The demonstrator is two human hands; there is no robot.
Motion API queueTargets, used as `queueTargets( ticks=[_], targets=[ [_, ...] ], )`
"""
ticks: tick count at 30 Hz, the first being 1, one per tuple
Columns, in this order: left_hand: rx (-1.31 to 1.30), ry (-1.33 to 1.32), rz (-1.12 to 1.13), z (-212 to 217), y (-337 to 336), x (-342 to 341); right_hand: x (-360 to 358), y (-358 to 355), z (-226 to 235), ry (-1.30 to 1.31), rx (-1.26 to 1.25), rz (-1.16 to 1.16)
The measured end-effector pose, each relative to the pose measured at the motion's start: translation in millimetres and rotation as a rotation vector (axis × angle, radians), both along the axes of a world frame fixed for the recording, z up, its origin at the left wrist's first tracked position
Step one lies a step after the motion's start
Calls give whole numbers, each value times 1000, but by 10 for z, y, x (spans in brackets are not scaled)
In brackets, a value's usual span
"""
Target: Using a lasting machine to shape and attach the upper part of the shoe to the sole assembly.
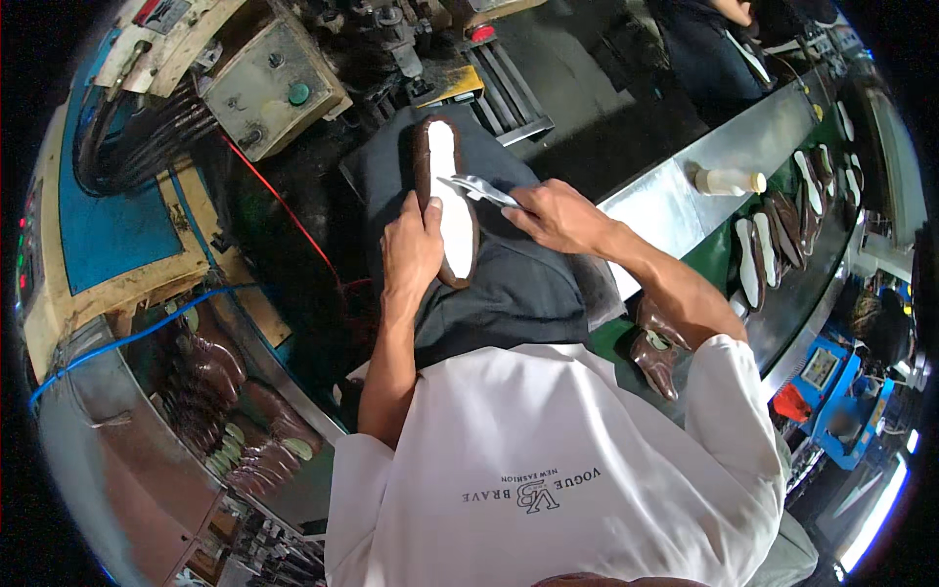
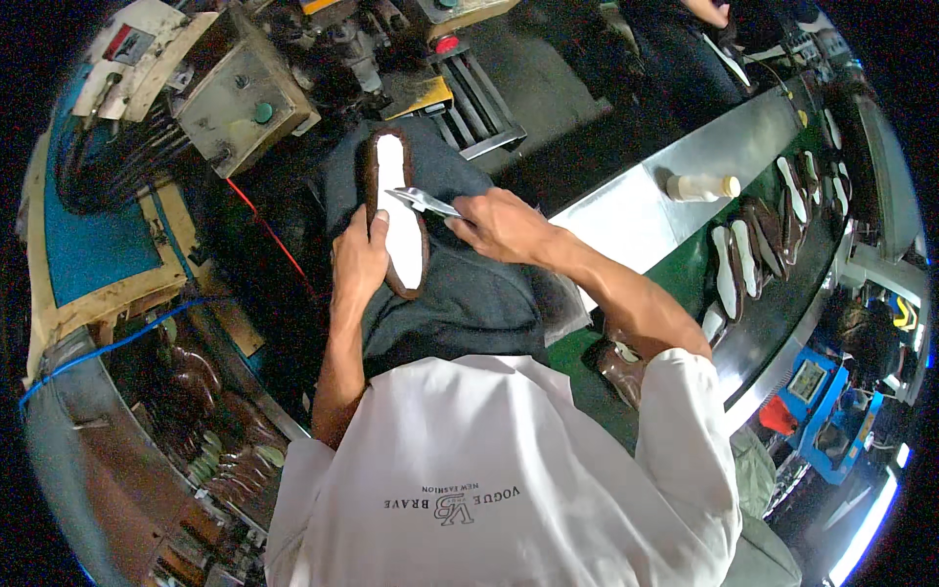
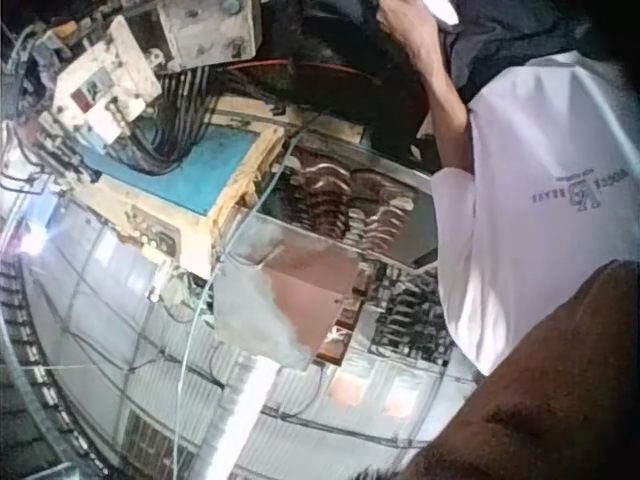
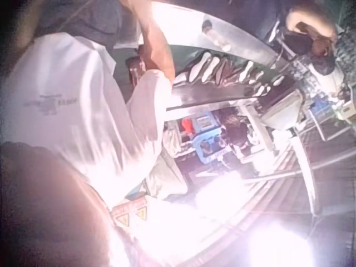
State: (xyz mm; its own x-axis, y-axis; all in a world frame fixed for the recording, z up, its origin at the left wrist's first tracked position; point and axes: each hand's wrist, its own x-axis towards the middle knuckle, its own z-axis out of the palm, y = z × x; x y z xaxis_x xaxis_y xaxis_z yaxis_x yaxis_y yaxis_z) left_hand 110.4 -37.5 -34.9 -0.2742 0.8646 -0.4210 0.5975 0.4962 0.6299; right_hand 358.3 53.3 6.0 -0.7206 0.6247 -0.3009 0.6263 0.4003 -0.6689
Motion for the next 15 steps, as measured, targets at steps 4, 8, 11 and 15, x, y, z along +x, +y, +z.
queueTargets(
  ticks=[4,8,11,15],
  targets=[
    [-28,-43,-40,-37,-92,-102,-175,147,-147,32,79,185],
    [-21,-245,66,59,-158,200,-268,186,-319,111,162,204],
    [79,-473,211,-1,-165,189,-260,229,-345,38,266,203],
    [62,-403,102,-35,-120,228,-113,284,-418,-35,215,208]
  ],
)
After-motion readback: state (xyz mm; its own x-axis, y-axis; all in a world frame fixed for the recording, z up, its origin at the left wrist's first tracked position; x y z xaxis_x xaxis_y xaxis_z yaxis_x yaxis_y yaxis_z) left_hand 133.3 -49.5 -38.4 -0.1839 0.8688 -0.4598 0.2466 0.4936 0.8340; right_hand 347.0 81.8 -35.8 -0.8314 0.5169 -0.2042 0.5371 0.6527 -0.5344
